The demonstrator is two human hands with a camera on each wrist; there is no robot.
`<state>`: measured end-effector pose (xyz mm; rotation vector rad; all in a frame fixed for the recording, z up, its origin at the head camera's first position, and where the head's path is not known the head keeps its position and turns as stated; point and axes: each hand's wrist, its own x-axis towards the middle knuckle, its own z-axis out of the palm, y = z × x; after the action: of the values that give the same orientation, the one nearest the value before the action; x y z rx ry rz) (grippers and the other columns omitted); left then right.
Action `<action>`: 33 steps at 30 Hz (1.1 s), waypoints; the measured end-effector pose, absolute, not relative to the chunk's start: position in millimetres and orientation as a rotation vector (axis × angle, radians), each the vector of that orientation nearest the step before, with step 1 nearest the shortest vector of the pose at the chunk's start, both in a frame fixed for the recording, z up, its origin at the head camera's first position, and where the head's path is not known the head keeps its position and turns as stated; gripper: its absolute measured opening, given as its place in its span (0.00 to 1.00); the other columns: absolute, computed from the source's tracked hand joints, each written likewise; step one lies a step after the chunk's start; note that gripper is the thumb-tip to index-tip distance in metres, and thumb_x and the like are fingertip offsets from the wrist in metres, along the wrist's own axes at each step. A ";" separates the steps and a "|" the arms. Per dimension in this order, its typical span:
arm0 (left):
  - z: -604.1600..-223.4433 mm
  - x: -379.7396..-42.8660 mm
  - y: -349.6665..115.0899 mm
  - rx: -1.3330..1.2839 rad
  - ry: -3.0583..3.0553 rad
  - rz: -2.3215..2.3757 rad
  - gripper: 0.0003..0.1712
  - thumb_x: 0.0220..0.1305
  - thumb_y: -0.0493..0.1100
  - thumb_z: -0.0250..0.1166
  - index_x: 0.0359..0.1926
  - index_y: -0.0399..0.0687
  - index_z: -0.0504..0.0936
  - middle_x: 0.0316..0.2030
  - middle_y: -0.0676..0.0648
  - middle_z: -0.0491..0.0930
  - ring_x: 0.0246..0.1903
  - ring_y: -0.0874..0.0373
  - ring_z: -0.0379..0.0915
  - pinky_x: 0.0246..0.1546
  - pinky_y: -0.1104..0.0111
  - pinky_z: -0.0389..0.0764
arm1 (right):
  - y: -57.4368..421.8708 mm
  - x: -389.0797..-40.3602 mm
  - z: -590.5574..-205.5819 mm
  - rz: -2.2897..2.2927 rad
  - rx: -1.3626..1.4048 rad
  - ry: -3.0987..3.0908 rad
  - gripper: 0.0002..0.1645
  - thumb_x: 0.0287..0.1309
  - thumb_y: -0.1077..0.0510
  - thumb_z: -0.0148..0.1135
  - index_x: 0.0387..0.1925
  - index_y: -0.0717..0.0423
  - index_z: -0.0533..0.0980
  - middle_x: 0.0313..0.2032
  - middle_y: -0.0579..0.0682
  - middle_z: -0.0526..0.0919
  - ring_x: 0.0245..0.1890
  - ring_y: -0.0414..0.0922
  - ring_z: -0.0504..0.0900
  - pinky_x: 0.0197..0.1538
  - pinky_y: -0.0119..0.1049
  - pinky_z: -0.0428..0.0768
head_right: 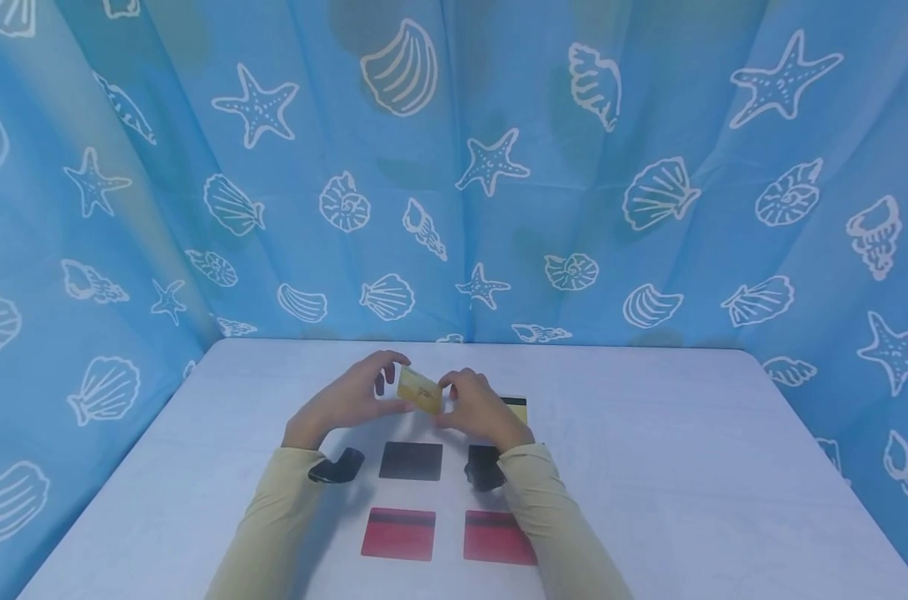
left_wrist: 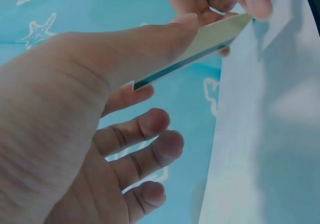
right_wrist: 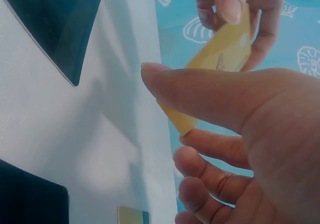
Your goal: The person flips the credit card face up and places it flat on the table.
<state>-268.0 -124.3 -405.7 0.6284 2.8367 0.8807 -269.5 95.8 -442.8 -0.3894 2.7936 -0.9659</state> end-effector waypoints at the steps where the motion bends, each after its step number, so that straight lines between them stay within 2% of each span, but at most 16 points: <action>1: -405.9 -268.1 -125.0 0.622 2.838 0.883 0.39 0.59 0.50 0.78 0.68 0.48 0.72 0.45 0.46 0.76 0.41 0.54 0.72 0.39 0.66 0.78 | 96.3 -270.1 -442.5 -0.966 -0.387 2.793 0.37 0.52 0.51 0.81 0.62 0.56 0.76 0.47 0.53 0.79 0.48 0.48 0.75 0.52 0.44 0.82; 13: -411.5 -271.8 -130.3 0.539 2.869 0.866 0.39 0.58 0.49 0.79 0.67 0.48 0.73 0.46 0.45 0.75 0.38 0.54 0.71 0.38 0.66 0.76 | 102.0 -274.2 -439.6 -0.990 -0.401 2.798 0.38 0.52 0.53 0.80 0.64 0.57 0.75 0.45 0.54 0.78 0.43 0.47 0.74 0.39 0.35 0.76; 33: -425.2 -280.2 -129.7 0.459 2.872 0.727 0.35 0.61 0.50 0.77 0.66 0.48 0.76 0.50 0.46 0.77 0.43 0.54 0.72 0.46 0.63 0.80 | 103.2 -274.8 -439.5 -0.996 -0.380 2.799 0.37 0.53 0.54 0.80 0.63 0.58 0.76 0.45 0.54 0.77 0.42 0.47 0.74 0.37 0.34 0.76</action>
<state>-280.2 -129.7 -425.2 0.4594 2.8720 0.7266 -274.8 103.2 -439.5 -0.3804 2.7989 -0.9964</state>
